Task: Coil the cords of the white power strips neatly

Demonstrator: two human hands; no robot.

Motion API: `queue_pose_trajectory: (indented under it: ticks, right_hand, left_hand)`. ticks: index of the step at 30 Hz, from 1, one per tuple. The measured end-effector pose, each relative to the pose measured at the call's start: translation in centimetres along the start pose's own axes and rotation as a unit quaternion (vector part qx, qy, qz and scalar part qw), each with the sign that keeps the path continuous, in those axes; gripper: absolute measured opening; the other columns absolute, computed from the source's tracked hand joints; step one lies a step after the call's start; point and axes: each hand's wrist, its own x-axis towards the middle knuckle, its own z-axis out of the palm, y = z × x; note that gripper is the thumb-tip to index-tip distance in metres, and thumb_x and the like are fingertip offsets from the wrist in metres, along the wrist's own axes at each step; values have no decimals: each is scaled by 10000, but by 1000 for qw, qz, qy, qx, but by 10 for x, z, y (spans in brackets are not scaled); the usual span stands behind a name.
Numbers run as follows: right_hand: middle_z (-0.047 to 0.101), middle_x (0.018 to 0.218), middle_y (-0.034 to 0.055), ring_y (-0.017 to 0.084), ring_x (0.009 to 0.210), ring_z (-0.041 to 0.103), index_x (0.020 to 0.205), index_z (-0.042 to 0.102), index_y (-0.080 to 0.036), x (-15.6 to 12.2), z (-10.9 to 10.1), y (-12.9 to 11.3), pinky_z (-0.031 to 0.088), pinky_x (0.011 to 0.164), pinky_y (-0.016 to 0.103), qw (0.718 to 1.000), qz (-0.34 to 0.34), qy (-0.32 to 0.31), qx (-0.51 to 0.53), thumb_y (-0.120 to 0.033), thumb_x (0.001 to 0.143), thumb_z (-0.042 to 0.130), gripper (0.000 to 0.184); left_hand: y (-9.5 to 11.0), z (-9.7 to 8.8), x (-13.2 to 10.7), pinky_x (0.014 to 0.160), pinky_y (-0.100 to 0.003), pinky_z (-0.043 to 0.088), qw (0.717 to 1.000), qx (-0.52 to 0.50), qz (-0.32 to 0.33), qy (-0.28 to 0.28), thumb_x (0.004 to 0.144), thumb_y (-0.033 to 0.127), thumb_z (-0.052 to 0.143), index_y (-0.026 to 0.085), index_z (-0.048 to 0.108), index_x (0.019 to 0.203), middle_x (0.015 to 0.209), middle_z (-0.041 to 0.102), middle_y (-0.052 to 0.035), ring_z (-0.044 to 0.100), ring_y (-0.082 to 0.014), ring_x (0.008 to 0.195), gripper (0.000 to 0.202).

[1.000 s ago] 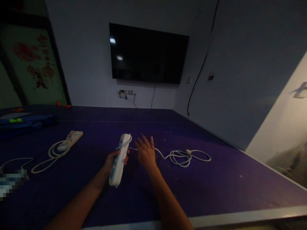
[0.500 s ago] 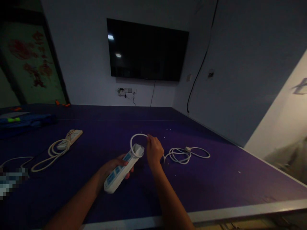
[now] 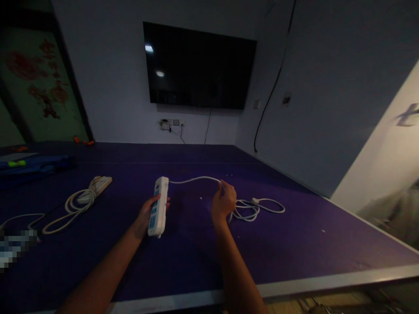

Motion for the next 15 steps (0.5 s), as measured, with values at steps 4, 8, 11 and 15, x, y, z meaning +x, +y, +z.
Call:
queue_pose_trajectory:
  ticks: [4,8,11,15]
  right_hand:
    - [643,887,108,227,861,564,923,633,-146,5,-3,4,393,763,327,999,27,24,6,-449,881,385,394]
    - [621,894,117,221,863,557,944,613,-132,9,-6,7,399,775,327,997,56,55,20,-440,883,375,394]
    - [611,894,114,215,858,553,952,604,-131,11,-6,10,406,771,322,993,77,87,27,-440,883,372,393]
    - [610,888,105,212,847,555,943,600,-142,13,-6,13,415,775,322,990,90,109,25,-453,879,374,389]
  left_hand:
    - [0,-6,4,449,-218,451,998,62,14,-7,584,192,744,146,566,920,620,674,-17,610,-147,478,383]
    - [3,-10,4,518,-238,460,982,180,47,-41,509,154,779,153,572,954,687,685,-23,624,-159,551,491]
    - [8,-13,2,638,-278,487,940,313,115,-73,499,179,776,167,584,1029,846,698,-47,643,-191,713,564]
    - [15,-12,-3,801,-357,459,824,522,206,-72,497,210,763,219,578,1133,1017,667,-81,619,-270,905,662]
